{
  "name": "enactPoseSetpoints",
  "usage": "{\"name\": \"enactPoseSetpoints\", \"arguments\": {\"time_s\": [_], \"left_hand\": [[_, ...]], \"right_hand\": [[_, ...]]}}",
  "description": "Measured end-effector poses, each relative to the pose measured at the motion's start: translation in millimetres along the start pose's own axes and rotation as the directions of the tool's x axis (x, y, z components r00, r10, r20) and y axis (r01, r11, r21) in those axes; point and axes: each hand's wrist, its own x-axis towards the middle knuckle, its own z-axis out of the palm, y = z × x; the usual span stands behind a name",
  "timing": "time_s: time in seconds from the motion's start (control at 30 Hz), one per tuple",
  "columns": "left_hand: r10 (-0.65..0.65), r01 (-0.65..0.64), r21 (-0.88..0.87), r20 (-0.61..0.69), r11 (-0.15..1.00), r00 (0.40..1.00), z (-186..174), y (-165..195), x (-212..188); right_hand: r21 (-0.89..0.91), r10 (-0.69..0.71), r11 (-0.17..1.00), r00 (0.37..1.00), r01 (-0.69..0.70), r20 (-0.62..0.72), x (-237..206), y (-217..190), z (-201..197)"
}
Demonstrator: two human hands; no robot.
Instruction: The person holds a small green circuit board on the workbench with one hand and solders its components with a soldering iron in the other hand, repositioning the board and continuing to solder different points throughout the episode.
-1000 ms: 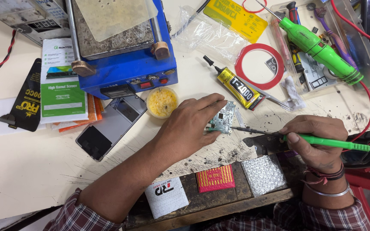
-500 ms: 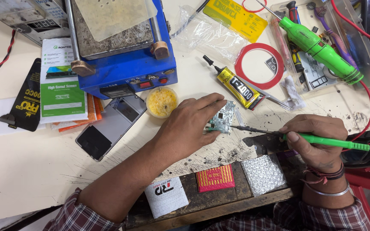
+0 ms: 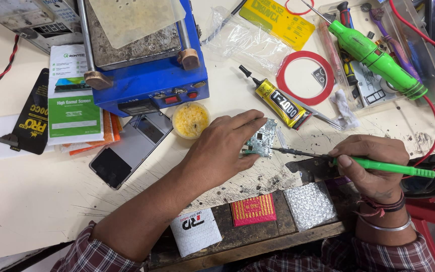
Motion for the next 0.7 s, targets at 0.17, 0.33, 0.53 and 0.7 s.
{"name": "enactPoseSetpoints", "arguments": {"time_s": [0.17, 0.33, 0.53, 0.7], "left_hand": [[0.008, -0.008, 0.010, -0.006, 1.000, 1.000, -0.1, -0.5, 0.7], [-0.009, 0.009, 0.008, 0.006, 1.000, 1.000, -0.7, -0.4, 0.7], [-0.019, 0.019, -0.005, 0.010, 1.000, 1.000, -0.6, 0.8, 0.1], [-0.008, 0.008, -0.001, 0.003, 1.000, 1.000, -0.7, -0.1, 0.1]], "right_hand": [[-0.013, -0.036, 0.999, 0.999, 0.036, 0.007, 1.1, 0.7, -0.6], [-0.010, -0.084, 0.996, 0.996, 0.085, 0.030, 2.5, 0.0, -0.8], [-0.009, -0.027, 1.000, 1.000, 0.027, 0.011, 1.6, -1.1, -0.5], [-0.033, -0.050, 0.998, 0.999, 0.050, 0.003, 1.2, -0.7, 0.3]]}}
